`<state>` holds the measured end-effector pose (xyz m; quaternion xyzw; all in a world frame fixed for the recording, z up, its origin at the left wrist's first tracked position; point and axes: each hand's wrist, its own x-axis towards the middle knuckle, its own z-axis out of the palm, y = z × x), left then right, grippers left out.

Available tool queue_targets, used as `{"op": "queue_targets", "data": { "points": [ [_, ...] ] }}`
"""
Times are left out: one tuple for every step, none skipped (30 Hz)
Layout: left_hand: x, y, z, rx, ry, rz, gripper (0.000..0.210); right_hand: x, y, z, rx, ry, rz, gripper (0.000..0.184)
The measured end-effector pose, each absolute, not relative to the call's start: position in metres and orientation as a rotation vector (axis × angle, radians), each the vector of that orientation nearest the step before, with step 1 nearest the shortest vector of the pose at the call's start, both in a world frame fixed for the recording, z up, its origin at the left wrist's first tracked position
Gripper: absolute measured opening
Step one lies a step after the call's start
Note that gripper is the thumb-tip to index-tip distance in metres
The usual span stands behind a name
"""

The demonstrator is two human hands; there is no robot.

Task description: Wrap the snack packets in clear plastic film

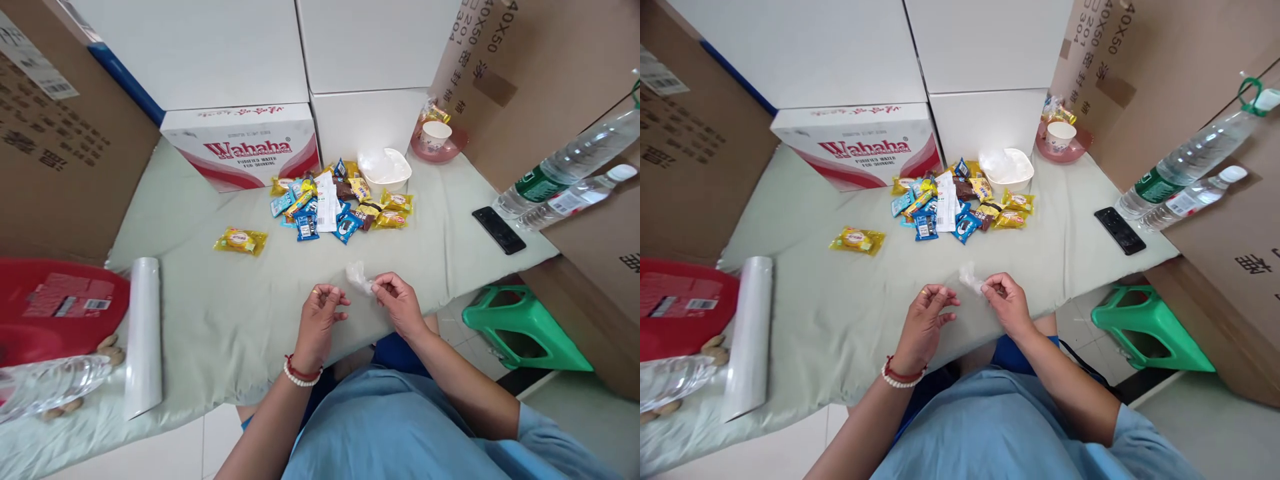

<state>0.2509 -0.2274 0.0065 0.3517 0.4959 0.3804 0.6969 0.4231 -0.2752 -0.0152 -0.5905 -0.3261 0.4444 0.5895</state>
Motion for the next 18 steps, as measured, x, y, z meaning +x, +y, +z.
{"op": "queue_targets", "data": {
  "points": [
    [0.251, -0.229, 0.007, 0.782, 1.103, 0.828, 0.060, 0.420, -0.275, -0.015, -1.373, -0.837, 1.022, 0.024],
    [0.250, -0.229, 0.006, 0.778, 1.101, 0.823, 0.061, 0.417, -0.274, -0.014, -1.367, -0.921, 1.014, 0.022],
    [0.250, -0.229, 0.004, 0.773, 1.103, 0.834, 0.061, 0.413, -0.273, -0.013, -1.357, -0.995, 1.011, 0.021],
    [0.248, -0.228, 0.001, 0.766, 1.107, 0.860, 0.060, 0.409, -0.271, -0.013, -1.346, -1.047, 1.015, 0.021],
    [0.245, -0.225, -0.002, 0.754, 1.111, 0.892, 0.059, 0.405, -0.268, -0.012, -1.342, -1.069, 1.024, 0.021],
    [0.242, -0.222, -0.005, 0.738, 1.113, 0.926, 0.058, 0.402, -0.265, -0.012, -1.348, -1.055, 1.037, 0.022],
    [0.238, -0.219, -0.008, 0.719, 1.114, 0.955, 0.057, 0.400, -0.262, -0.012, -1.361, -1.010, 1.051, 0.024],
    [0.233, -0.216, -0.010, 0.697, 1.112, 0.973, 0.056, 0.400, -0.259, -0.012, -1.378, -0.946, 1.068, 0.026],
    [0.229, -0.214, -0.011, 0.676, 1.110, 0.983, 0.056, 0.400, -0.256, -0.013, -1.395, -0.876, 1.086, 0.028],
    [0.225, -0.212, -0.011, 0.656, 1.112, 0.986, 0.057, 0.402, -0.254, -0.013, -1.410, -0.815, 1.104, 0.030],
    [0.223, -0.211, -0.011, 0.642, 1.117, 0.979, 0.058, 0.405, -0.252, -0.013, -1.426, -0.775, 1.115, 0.032],
    [0.222, -0.212, -0.010, 0.632, 1.118, 0.962, 0.059, 0.407, -0.251, -0.013, -1.444, -0.764, 1.115, 0.033],
    [0.222, -0.212, -0.009, 0.627, 1.108, 0.934, 0.061, 0.409, -0.251, -0.012, -1.462, -0.783, 1.103, 0.033],
    [0.224, -0.214, -0.007, 0.627, 1.089, 0.899, 0.062, 0.410, -0.252, -0.012, -1.476, -0.826, 1.082, 0.032],
    [0.227, -0.215, -0.007, 0.633, 1.064, 0.864, 0.062, 0.410, -0.253, -0.011, -1.483, -0.884, 1.058, 0.030],
    [0.230, -0.217, -0.006, 0.642, 1.041, 0.836, 0.062, 0.409, -0.254, -0.009, -1.479, -0.950, 1.040, 0.027],
    [0.233, -0.218, -0.007, 0.654, 1.027, 0.822, 0.061, 0.407, -0.256, -0.009, -1.465, -1.011, 1.029, 0.025],
    [0.236, -0.218, -0.008, 0.664, 1.024, 0.826, 0.060, 0.405, -0.257, -0.008, -1.447, -1.057, 1.026, 0.022]
  ]
}}
